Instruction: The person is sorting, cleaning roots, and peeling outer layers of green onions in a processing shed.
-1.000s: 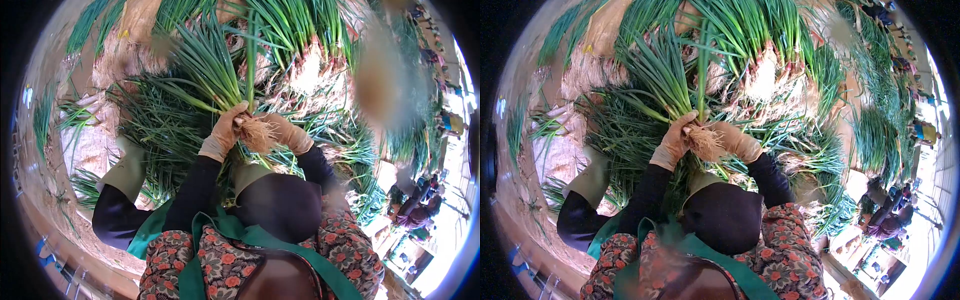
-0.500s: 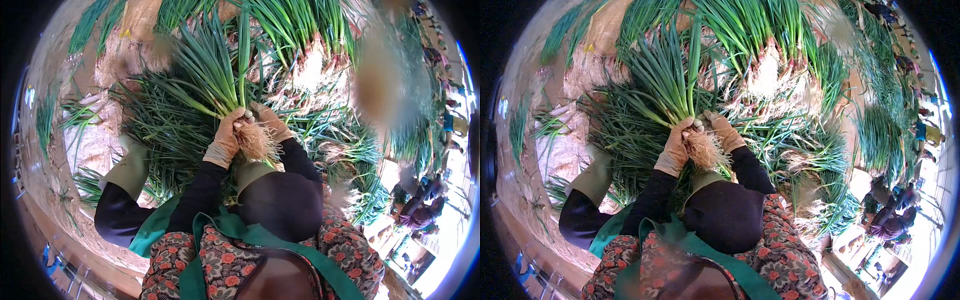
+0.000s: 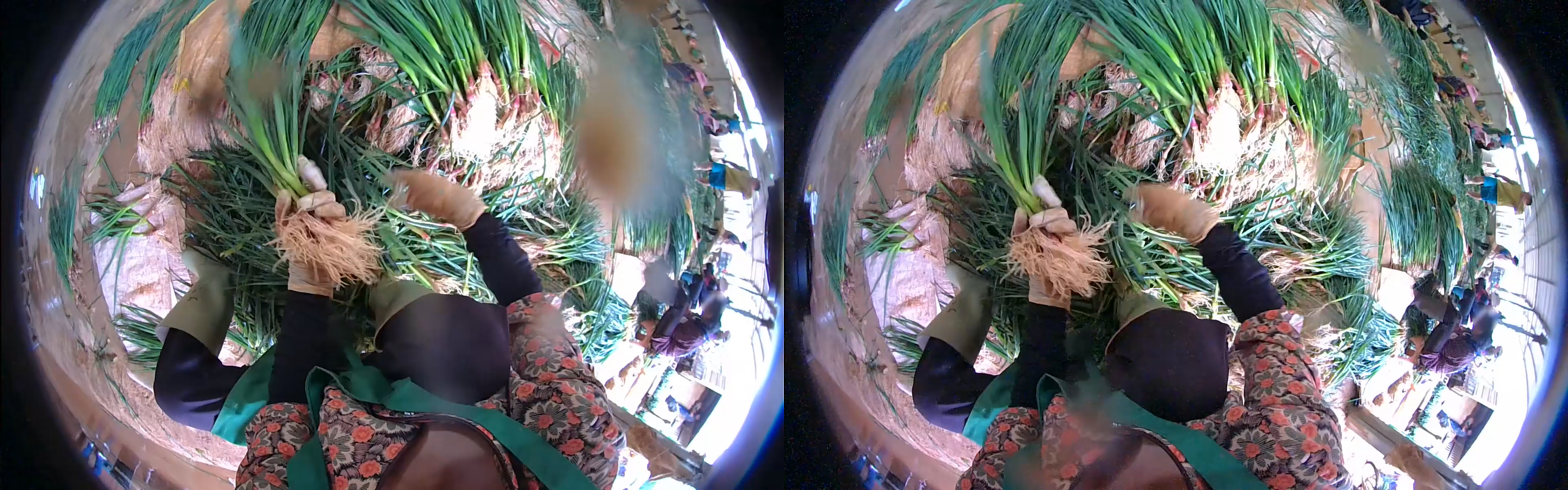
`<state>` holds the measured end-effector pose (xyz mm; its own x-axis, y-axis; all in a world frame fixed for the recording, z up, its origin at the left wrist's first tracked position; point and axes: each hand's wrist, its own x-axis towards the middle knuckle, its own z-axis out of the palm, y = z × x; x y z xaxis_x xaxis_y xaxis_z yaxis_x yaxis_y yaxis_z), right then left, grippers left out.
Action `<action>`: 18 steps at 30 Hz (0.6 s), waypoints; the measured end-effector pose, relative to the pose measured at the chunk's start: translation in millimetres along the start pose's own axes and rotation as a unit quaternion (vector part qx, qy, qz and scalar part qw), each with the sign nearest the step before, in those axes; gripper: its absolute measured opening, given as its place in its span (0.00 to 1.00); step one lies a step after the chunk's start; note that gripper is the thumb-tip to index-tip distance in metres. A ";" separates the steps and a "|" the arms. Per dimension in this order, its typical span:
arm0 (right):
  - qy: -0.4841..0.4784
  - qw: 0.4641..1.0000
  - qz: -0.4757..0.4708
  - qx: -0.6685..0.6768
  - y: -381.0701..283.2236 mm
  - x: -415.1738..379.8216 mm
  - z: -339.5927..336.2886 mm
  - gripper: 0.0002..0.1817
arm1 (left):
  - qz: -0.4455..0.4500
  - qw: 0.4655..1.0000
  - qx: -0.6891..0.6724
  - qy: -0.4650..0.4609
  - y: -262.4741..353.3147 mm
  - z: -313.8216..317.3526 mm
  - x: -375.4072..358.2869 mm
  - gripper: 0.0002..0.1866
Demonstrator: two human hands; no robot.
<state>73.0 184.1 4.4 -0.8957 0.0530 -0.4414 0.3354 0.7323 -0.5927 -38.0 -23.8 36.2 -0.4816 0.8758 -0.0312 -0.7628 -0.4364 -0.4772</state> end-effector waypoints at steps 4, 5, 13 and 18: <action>0.345 0.921 0.181 0.027 26.5 1.1 -83.5 0.16 | -0.077 0.993 0.066 0.066 2.9 -15.1 6.6 0.20; 0.399 0.868 0.125 -0.267 51.3 0.1 -85.2 0.14 | -0.082 0.988 0.061 0.114 -2.7 -15.8 6.1 0.16; 0.148 0.978 0.044 -0.138 -31.9 -47.7 15.4 0.14 | -0.112 0.892 0.388 0.204 -14.3 -54.4 14.4 0.14; 0.091 0.976 -0.030 0.196 -2.0 -30.2 18.1 0.16 | -0.043 0.866 0.408 0.288 -18.7 -66.4 11.4 0.10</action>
<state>104.7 168.7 6.8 -0.9422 0.1647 -0.2918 0.3347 0.4245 -0.8413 -0.6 8.1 -13.5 -0.2931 0.7672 -0.5705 -0.9489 -0.1602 0.2720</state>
